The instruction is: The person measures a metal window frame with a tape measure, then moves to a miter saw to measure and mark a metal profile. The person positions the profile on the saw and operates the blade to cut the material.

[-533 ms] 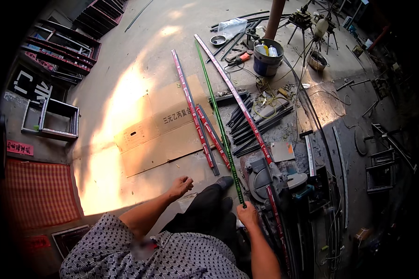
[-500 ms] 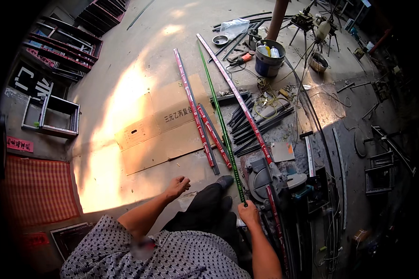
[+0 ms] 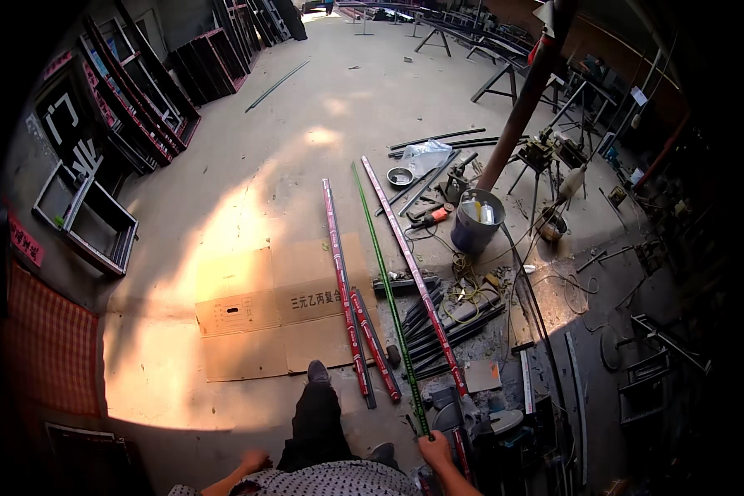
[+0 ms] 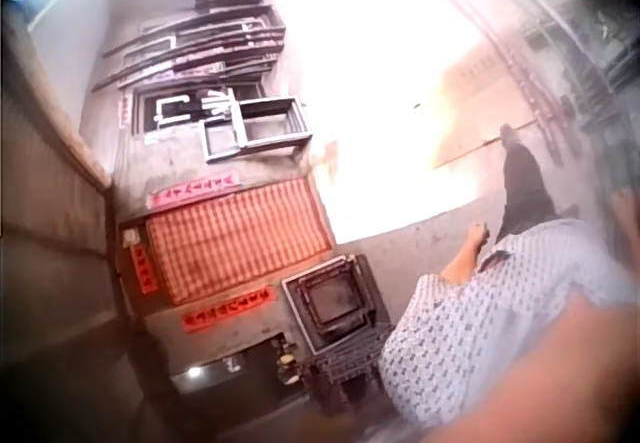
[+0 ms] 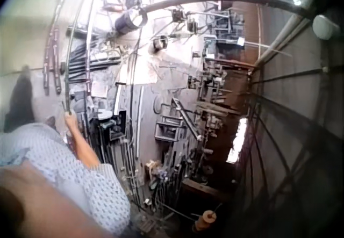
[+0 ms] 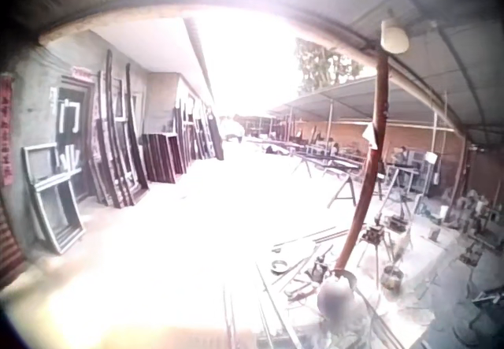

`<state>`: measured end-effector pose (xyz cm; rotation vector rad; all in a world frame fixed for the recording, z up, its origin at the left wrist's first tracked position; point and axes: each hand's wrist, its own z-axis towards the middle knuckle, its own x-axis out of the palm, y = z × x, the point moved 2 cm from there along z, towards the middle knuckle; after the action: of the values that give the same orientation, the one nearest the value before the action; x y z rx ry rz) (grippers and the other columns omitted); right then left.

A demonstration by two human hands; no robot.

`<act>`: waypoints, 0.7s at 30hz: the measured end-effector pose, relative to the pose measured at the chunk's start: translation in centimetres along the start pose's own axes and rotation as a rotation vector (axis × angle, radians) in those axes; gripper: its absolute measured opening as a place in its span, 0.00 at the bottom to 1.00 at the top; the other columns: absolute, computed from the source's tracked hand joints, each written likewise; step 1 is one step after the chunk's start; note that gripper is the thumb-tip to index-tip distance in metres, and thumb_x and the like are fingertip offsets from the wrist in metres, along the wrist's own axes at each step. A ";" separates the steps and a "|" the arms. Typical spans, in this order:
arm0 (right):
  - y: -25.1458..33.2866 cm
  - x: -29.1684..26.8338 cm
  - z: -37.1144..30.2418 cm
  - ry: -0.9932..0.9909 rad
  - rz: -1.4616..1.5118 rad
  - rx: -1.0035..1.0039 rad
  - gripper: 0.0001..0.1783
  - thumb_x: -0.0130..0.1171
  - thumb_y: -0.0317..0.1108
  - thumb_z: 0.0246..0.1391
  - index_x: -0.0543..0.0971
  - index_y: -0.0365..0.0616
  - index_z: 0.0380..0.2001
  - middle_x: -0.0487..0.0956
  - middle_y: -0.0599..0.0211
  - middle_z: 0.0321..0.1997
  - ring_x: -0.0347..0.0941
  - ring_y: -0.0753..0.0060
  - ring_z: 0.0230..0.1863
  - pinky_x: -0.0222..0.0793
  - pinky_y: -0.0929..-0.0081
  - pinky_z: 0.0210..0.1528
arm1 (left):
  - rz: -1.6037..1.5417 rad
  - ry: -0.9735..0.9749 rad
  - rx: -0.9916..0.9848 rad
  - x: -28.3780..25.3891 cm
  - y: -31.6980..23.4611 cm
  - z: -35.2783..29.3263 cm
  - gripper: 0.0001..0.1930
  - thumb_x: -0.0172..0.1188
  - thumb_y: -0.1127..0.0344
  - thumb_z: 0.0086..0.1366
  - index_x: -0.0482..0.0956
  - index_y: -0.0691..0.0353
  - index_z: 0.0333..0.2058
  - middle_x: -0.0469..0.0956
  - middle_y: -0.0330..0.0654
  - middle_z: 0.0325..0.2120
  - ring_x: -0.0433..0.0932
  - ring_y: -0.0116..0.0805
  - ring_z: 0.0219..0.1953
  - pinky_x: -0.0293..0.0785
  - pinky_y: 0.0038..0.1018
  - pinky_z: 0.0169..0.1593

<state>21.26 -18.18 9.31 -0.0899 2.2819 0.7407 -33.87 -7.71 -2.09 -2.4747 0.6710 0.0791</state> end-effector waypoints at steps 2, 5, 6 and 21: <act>3.1 -0.2 1.4 0.004 0.009 0.003 0.23 0.59 0.47 0.52 0.84 0.40 0.42 0.85 0.47 0.41 0.82 0.46 0.45 0.75 0.58 0.48 | -0.016 0.034 -0.001 -0.6 -2.2 3.4 0.08 0.55 0.66 0.66 0.79 0.63 0.31 0.79 0.45 0.23 0.79 0.38 0.22 0.73 0.33 0.24; 10.2 1.1 2.6 -0.002 0.001 0.032 0.23 0.60 0.48 0.52 0.84 0.40 0.43 0.85 0.48 0.41 0.83 0.49 0.46 0.75 0.59 0.48 | -0.135 -0.035 -0.089 -2.8 -6.9 8.2 0.09 0.57 0.65 0.65 0.79 0.64 0.32 0.79 0.44 0.24 0.80 0.36 0.24 0.74 0.31 0.25; 11.6 1.8 3.3 0.002 -0.006 0.029 0.23 0.60 0.48 0.52 0.84 0.40 0.43 0.85 0.48 0.40 0.83 0.50 0.45 0.75 0.59 0.48 | -0.189 -0.062 -0.133 -3.9 -9.6 9.8 0.09 0.57 0.64 0.65 0.80 0.64 0.32 0.80 0.44 0.24 0.80 0.35 0.24 0.74 0.30 0.25; 45.6 9.3 21.6 0.112 0.013 -0.059 0.25 0.57 0.49 0.51 0.85 0.41 0.43 0.84 0.43 0.41 0.83 0.45 0.45 0.76 0.60 0.49 | -0.364 -0.404 0.419 -32.5 -41.7 24.3 0.12 0.59 0.60 0.71 0.78 0.64 0.41 0.82 0.41 0.30 0.81 0.28 0.28 0.75 0.22 0.29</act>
<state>15.52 32.69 12.84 -0.1472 2.3693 0.8284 -40.07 49.66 5.34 -2.0483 0.0499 0.2622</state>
